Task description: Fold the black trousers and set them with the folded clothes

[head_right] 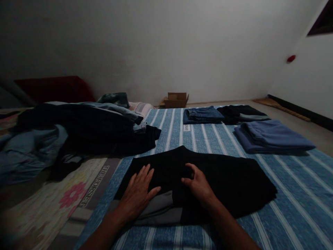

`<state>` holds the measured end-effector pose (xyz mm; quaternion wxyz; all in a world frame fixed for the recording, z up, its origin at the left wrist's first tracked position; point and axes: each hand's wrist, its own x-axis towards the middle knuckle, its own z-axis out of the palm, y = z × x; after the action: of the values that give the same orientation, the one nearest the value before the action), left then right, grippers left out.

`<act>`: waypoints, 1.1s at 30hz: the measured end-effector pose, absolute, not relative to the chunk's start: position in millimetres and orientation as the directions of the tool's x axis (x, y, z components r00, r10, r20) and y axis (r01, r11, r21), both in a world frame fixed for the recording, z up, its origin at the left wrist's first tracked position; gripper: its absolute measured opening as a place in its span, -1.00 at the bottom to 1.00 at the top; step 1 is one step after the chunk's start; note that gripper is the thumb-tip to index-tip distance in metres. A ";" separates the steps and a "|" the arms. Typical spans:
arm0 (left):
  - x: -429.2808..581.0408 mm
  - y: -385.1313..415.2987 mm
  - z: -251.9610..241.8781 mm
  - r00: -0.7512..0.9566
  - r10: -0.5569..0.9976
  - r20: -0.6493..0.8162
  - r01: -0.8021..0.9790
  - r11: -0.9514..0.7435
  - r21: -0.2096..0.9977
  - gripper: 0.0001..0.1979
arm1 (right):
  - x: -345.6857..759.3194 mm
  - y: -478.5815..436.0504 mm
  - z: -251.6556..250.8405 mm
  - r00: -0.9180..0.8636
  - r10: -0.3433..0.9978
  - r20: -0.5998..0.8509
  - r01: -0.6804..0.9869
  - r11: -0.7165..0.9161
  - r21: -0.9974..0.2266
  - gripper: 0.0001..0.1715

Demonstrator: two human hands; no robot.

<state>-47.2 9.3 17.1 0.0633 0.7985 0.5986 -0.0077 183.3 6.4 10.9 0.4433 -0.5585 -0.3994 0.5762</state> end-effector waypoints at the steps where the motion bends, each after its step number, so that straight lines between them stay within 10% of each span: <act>1: -48.4 10.1 14.9 0.286 0.955 -0.079 0.956 -0.279 0.089 -0.32 | 182.9 6.7 10.7 0.018 0.956 -0.293 -0.073 -0.291 -0.954 -0.33; 33: -45.5 15.9 13.5 0.293 0.955 -0.049 0.956 -0.292 0.026 -0.33 | 198.7 10.9 -2.0 0.237 0.948 -0.213 0.302 -0.280 -0.911 -0.60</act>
<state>-45.5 15.9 13.5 0.0251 0.8038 0.5943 -0.0121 198.7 10.9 -2.0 0.3887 -0.6837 -0.4570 0.4155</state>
